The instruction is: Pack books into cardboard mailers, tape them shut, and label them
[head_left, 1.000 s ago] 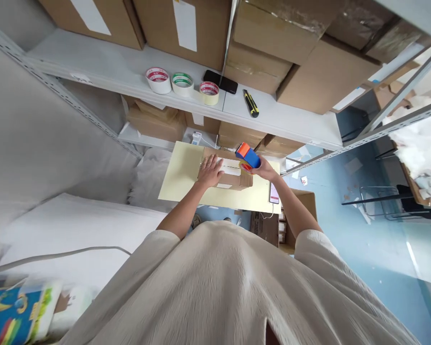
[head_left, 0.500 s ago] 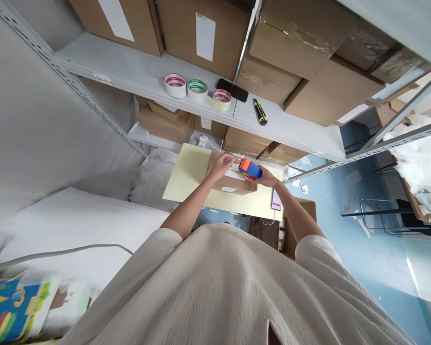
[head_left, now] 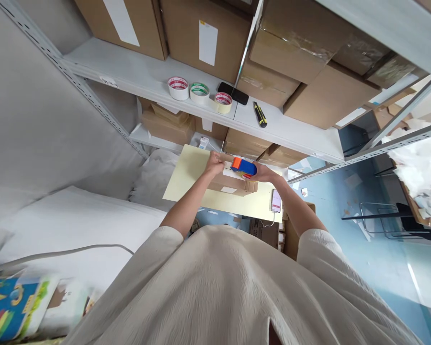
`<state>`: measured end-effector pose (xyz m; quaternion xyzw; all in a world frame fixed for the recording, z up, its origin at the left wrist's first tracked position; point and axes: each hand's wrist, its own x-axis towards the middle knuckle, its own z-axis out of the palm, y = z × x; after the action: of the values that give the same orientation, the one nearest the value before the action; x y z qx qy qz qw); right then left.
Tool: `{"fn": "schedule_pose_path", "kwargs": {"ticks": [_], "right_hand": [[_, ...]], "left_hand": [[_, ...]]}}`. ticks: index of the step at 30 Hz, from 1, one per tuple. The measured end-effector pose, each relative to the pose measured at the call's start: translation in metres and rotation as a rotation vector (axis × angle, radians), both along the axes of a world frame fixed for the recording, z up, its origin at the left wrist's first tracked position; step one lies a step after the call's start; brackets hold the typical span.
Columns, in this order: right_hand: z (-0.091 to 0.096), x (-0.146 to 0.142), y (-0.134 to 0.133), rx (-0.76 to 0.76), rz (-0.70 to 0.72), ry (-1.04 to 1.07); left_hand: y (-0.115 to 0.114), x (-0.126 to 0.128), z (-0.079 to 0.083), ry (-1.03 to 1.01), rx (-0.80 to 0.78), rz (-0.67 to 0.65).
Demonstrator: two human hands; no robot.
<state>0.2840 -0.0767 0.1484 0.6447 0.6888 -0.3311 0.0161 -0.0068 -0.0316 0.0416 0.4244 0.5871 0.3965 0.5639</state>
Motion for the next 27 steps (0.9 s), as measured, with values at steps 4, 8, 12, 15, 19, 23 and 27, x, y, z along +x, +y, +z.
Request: {"fn": "schedule_pose_path", "kwargs": {"ticks": [4,8,12,15,19,23,27], "right_hand": [[0.005,0.004,0.009,0.009,0.049,-0.137],[0.004,0.005,0.012,-0.018,0.078,-0.212],[0.002,-0.002,0.014,-0.013,0.074,-0.277],[0.003,-0.007,0.014,-0.033,0.066,-0.265],[0.005,-0.011,0.012,-0.042,0.045,-0.286],[0.005,-0.016,0.012,-0.054,0.035,-0.318],[0.004,-0.018,0.010,-0.055,0.026,-0.360]], "left_hand": [[0.008,-0.062,-0.013,0.021,-0.084,0.179],[0.003,-0.103,-0.030,0.002,-0.143,0.242],[0.000,-0.106,-0.041,-0.069,-0.137,0.263],[0.002,-0.102,-0.045,-0.108,-0.147,0.264],[0.006,-0.103,-0.053,-0.112,-0.177,0.284],[0.008,-0.101,-0.064,-0.083,-0.219,0.278],[0.007,-0.088,-0.075,-0.062,-0.252,0.262]]}}
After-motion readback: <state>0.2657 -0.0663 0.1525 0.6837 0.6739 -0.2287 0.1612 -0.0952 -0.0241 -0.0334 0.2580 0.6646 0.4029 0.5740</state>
